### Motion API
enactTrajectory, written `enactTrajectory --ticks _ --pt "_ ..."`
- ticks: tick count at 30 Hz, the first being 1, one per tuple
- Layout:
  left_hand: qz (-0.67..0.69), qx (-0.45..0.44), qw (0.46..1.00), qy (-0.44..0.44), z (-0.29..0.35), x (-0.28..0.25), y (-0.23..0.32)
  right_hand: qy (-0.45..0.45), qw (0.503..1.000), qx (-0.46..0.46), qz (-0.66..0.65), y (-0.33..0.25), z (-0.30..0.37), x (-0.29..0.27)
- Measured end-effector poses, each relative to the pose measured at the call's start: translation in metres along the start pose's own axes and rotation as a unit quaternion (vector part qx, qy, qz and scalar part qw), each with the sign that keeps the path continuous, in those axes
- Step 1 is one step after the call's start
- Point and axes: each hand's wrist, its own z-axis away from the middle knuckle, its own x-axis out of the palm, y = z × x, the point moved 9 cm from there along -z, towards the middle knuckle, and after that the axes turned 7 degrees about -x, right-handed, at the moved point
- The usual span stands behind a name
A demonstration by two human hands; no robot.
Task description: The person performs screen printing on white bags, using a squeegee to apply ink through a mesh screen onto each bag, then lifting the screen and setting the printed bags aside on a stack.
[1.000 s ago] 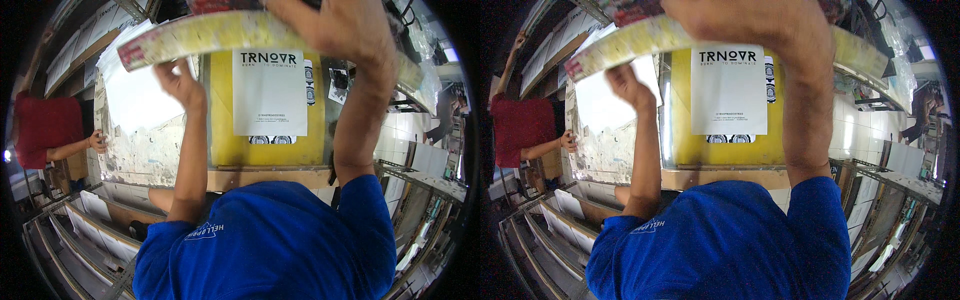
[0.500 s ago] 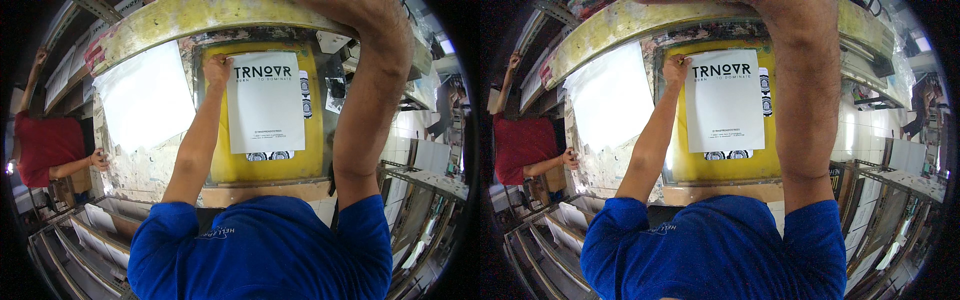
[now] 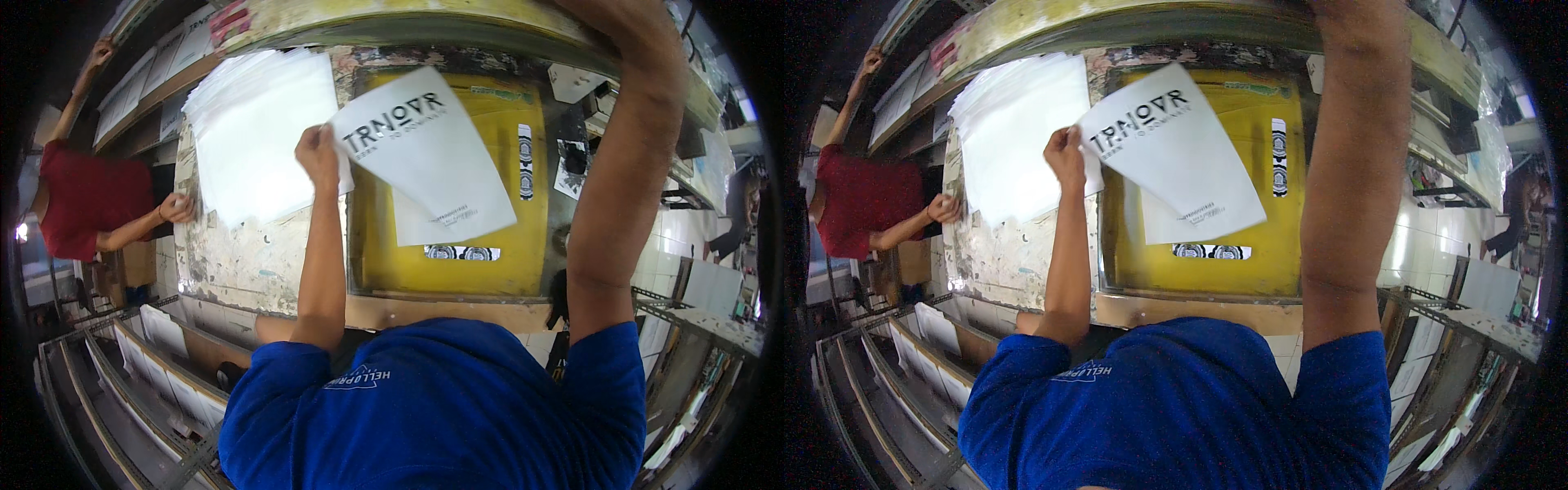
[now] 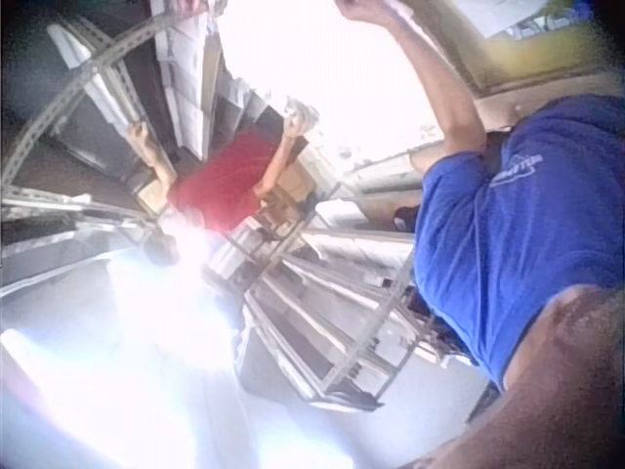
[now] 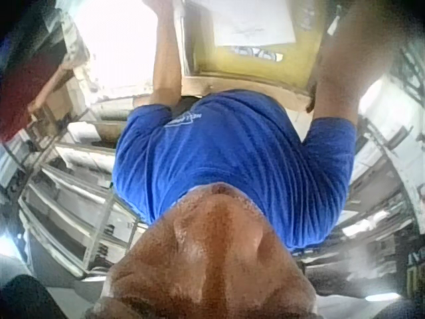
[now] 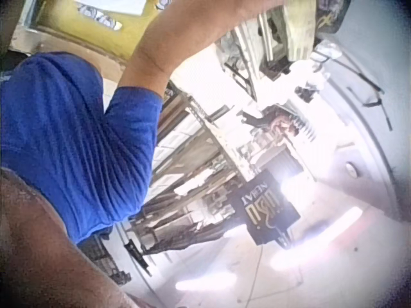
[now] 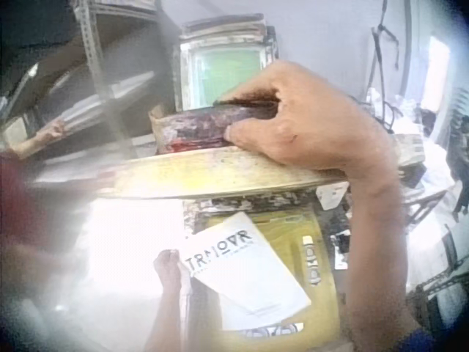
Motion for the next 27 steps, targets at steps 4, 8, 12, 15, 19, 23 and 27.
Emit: enactTrajectory --ticks 4,8,12,15,19,23,27 --pt "0.042 -0.023 0.993 0.11 -0.011 -0.11 -0.026 0.023 0.998 0.005 0.065 0.022 -0.001 0.003" --pt "0.018 -0.015 0.975 0.219 -0.015 -0.221 -0.035 0.022 0.998 0.012 0.065 -0.007 0.007 0.001" --pt "0.022 -0.056 0.938 0.341 -0.01 -0.319 -0.044 0.004 0.997 0.058 0.054 -0.003 0.006 0.004" --pt "0.023 -0.056 0.92 0.387 -0.013 -0.372 -0.043 0.052 0.993 0.006 0.104 -0.011 0.013 0.006" --pt "-0.027 -0.077 0.891 0.446 -0.011 -0.419 -0.034 0.03 0.996 0.04 0.076 -0.015 0.007 0.002" --pt "-0.362 0.028 0.713 0.6 0.01 -0.384 0.031 0.082 0.984 0.004 0.16 -0.015 0.019 0.006" --pt "-0.302 0.231 0.885 0.268 -0.003 -0.222 0.045 0.048 0.988 0.041 0.141 -0.011 0.015 0.014"
